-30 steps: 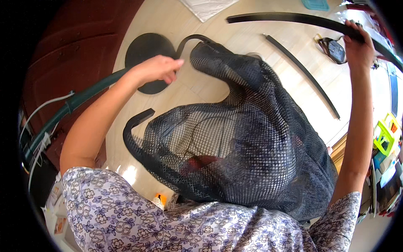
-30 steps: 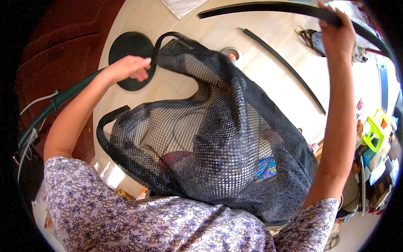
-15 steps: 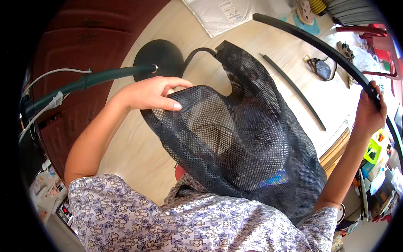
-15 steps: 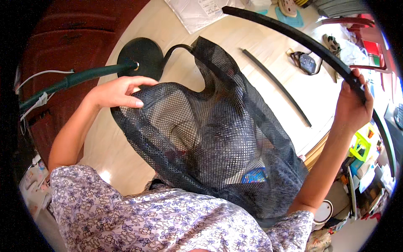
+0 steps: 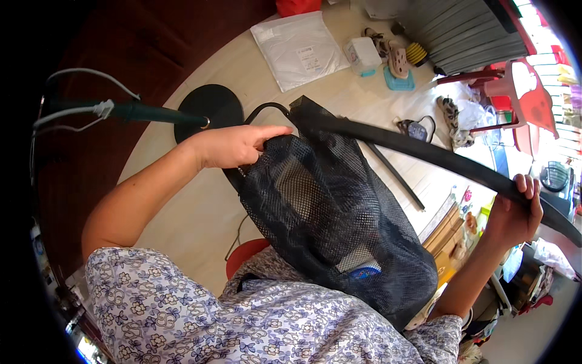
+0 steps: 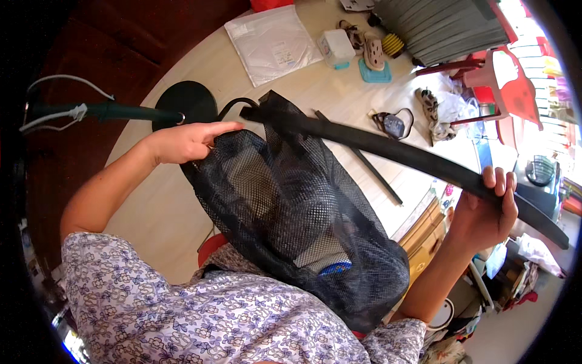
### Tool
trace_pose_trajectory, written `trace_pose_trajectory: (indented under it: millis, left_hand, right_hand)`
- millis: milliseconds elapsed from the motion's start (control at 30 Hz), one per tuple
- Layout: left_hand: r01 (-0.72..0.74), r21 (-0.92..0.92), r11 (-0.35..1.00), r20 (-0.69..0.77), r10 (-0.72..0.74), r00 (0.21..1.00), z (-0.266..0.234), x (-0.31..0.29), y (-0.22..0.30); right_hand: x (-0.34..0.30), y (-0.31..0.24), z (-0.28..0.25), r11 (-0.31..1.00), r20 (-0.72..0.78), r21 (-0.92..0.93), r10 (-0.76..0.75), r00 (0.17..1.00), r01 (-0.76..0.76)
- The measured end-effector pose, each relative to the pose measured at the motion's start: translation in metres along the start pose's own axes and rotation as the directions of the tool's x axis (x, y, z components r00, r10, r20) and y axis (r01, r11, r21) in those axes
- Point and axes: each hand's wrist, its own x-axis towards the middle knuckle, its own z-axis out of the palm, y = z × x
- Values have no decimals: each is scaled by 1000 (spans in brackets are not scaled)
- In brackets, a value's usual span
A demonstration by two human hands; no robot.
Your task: The person assembles a mesh laundry hamper by threading flexible support rods through the fabric channels of the mesh bag.
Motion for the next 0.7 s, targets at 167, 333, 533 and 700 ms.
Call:
trace_pose_trajectory:
  millis: [167, 333, 533, 700]
  left_hand:
    - [29, 299, 954, 51, -46, 998, -6, -13, 6]
    - [-46, 274, 961, -76, 70, 995, 3, -3, -17]
    - [-234, 201, 951, -234, 279, 931, 7, 11, -41]
    - [-186, -49, 981, -92, 181, 979, -4, 10, -41]
  right_hand:
    - [-13, -12, 54, 991, 123, -113, -54, 991, 69]
    - [-22, -28, 102, 980, 231, -150, -93, 968, 130]
    - [-46, -38, 154, 972, 310, -201, -54, 949, 121]
    - [-60, -38, 183, 915, 343, -335, -105, 934, 225]
